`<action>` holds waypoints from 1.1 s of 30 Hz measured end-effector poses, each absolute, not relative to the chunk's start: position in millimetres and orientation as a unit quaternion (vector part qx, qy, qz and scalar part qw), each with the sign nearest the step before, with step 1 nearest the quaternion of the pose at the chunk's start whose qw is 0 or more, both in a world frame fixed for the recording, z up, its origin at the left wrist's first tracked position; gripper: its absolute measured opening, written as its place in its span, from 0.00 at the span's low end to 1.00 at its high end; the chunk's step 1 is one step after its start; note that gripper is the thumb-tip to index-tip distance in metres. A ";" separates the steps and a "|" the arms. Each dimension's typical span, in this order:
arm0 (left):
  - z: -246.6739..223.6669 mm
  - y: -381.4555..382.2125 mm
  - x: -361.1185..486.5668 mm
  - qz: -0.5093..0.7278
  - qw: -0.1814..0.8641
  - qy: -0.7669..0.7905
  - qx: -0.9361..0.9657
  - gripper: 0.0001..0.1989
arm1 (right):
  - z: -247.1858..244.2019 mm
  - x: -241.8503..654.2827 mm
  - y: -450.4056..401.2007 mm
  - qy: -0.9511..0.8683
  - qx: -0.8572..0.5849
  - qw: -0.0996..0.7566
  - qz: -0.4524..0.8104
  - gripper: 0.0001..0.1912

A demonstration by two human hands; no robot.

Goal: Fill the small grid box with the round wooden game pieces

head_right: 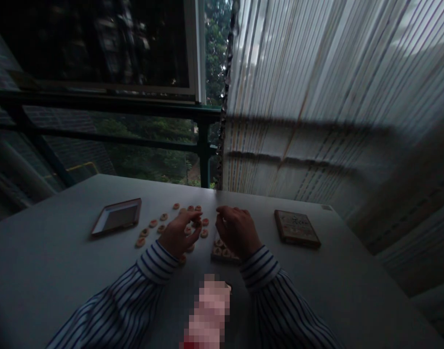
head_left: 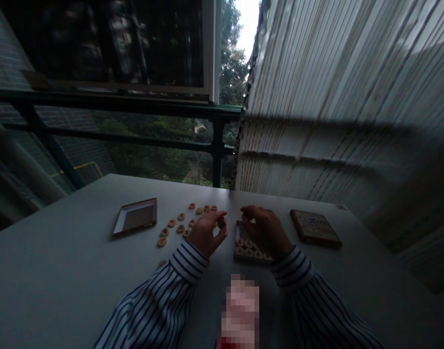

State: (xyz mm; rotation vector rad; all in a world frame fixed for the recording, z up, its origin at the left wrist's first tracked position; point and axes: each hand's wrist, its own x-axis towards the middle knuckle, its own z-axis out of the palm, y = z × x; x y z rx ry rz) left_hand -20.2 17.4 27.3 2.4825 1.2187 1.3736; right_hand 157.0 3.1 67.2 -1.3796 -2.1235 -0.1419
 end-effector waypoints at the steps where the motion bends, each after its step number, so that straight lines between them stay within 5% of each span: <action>1: 26.8 18.4 -16.8 0.448 0.025 0.393 0.803 0.17 | 66.7 158.4 3.9 -0.796 -0.523 0.299 -0.053 0.10; 11: -1.1 12.4 0.7 0.482 0.022 0.407 0.776 0.14 | 59.9 168.3 5.8 -0.812 -0.503 0.291 0.062 0.04; 25: -13.3 6.1 7.1 0.502 -0.018 0.398 0.768 0.16 | 44.0 164.6 10.9 -0.798 -0.466 0.286 0.255 0.12; 33: -8.6 2.8 7.0 0.519 0.080 0.405 0.748 0.16 | 46.4 166.8 10.6 -0.794 -0.443 0.304 0.283 0.11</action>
